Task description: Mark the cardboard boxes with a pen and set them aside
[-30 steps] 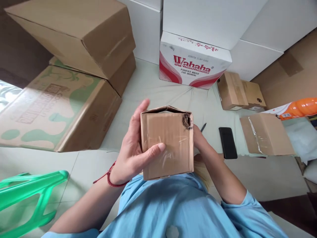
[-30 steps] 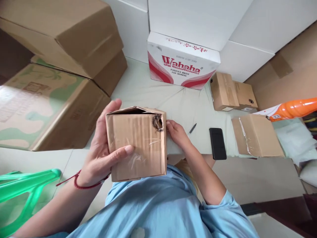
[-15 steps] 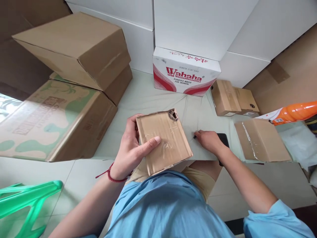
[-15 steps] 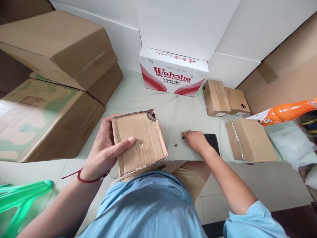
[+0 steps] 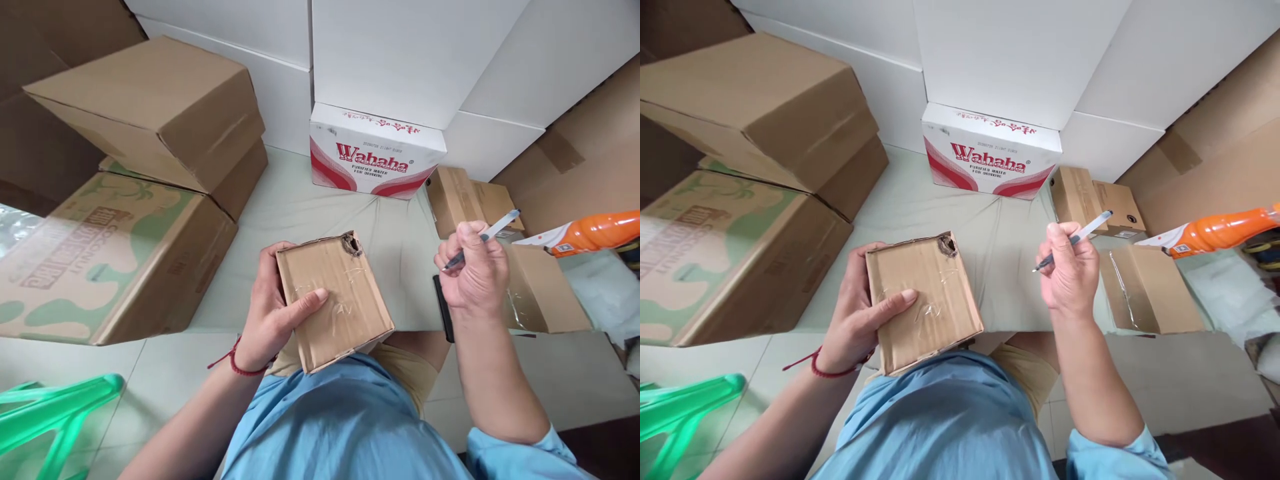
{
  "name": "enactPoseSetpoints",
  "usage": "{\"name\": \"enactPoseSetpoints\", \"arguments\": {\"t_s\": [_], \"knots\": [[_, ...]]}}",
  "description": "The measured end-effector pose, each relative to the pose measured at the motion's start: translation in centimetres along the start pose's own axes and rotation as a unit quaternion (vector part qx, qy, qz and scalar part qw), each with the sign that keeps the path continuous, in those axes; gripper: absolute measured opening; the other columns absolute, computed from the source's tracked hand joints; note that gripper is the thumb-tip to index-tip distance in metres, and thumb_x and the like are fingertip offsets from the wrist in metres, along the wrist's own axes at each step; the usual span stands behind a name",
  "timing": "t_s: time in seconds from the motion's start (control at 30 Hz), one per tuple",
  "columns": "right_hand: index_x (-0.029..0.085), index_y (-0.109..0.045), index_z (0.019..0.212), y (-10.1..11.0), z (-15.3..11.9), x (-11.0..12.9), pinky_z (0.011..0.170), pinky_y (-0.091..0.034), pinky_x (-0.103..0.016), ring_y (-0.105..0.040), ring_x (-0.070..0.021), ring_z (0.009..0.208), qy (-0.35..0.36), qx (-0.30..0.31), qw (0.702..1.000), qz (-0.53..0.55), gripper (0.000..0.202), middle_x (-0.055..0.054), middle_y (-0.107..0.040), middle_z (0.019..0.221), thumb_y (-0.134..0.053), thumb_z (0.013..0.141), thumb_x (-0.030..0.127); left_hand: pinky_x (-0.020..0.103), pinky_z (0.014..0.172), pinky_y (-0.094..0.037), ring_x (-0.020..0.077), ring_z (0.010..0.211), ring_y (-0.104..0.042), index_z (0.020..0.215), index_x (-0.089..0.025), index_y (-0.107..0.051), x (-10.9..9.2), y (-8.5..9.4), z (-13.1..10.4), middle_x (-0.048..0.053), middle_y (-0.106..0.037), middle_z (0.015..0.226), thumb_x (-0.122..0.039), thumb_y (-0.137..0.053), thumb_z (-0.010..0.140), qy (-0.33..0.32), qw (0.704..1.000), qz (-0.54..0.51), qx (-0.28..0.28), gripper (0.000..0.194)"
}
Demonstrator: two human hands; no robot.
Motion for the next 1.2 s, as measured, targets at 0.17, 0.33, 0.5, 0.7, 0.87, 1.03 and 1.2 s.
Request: {"name": "enactPoseSetpoints", "arguments": {"t_s": [0.17,0.33,0.5,0.7,0.87,1.03,1.2], "knots": [[0.022,-0.062,0.078,-6.3,-2.0,1.1,0.039,-0.025,-0.022,-0.039,-0.0047,0.042,-0.027,0.058,0.998,0.006,0.050,0.005,-0.060,0.068,-0.077,0.092,0.068,0.034,0.083,-0.058,0.0245,0.106,-0.064,0.132,-0.028,-0.053,-0.3,-0.6,-0.2,0.005,-0.061,0.124,-0.044,-0.090,0.080,-0.001,0.999,-0.037,0.013,0.066],[0.024,-0.067,0.089,-9.9,-3.2,1.0,0.046,-0.034,-0.021,-0.048,-0.0077,0.050,-0.009,0.114,0.993,-0.032,0.031,0.004,-0.061,0.070,-0.069,0.101,0.052,0.034,0.087,-0.058,0.0246,0.109,-0.064,0.130,-0.027,-0.056,-0.6,-0.8,-0.2,0.006,-0.063,0.128,-0.039,-0.091,0.080,-0.006,0.998,-0.057,0.024,0.062],[0.023,-0.067,0.093,-12.0,-4.3,0.4,0.050,-0.038,-0.021,-0.047,-0.0087,0.054,-0.034,0.161,0.982,-0.089,0.012,0.005,-0.063,0.072,-0.066,0.097,0.035,0.033,0.080,-0.057,0.0226,0.099,-0.063,0.126,-0.027,-0.054,-0.3,-0.5,-0.1,0.003,-0.063,0.113,-0.039,-0.091,0.079,0.000,0.998,-0.063,0.021,0.061],[0.024,-0.062,0.084,-11.2,-5.0,2.0,0.051,-0.038,-0.023,-0.046,-0.0103,0.053,0.034,0.090,0.985,-0.141,0.016,0.007,-0.052,0.063,-0.061,0.099,0.029,0.032,0.077,-0.058,0.0222,0.098,-0.066,0.126,-0.028,-0.052,-0.3,-0.8,-0.2,0.003,-0.065,0.113,-0.037,-0.091,0.080,0.016,0.997,-0.075,0.029,0.061],[0.024,-0.062,0.087,-11.4,-5.2,2.3,0.053,-0.040,-0.024,-0.047,-0.0108,0.055,0.053,0.110,0.973,-0.193,0.015,0.006,-0.054,0.065,-0.061,0.101,0.028,0.035,0.077,-0.059,0.0238,0.098,-0.068,0.126,-0.028,-0.051,-0.1,-0.8,-0.2,0.003,-0.066,0.113,-0.038,-0.091,0.080,0.020,0.996,-0.082,0.037,0.062],[0.025,-0.063,0.090,-12.0,-5.1,2.6,0.054,-0.040,-0.024,-0.047,-0.0105,0.056,0.068,0.119,0.969,-0.206,0.013,0.006,-0.056,0.068,-0.061,0.103,0.027,0.036,0.079,-0.061,0.0241,0.098,-0.069,0.128,-0.029,-0.052,0.0,-0.6,-0.2,0.004,-0.067,0.115,-0.039,-0.091,0.080,0.013,0.995,-0.092,0.037,0.062],[0.025,-0.063,0.091,-12.3,-5.2,2.8,0.055,-0.042,-0.025,-0.049,-0.0113,0.057,0.073,0.121,0.962,-0.234,0.013,0.006,-0.059,0.069,-0.061,0.103,0.027,0.036,0.080,-0.061,0.0241,0.098,-0.070,0.129,-0.028,-0.053,0.0,-0.5,-0.3,0.004,-0.067,0.116,-0.038,-0.090,0.080,0.003,0.995,-0.092,0.037,0.062]]}}
Point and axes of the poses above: each hand's wrist, its own z-axis towards the middle knuckle, its own y-axis out of the back of the hand, x = y × z, the point moved 9 cm from there along z, towards the middle knuckle
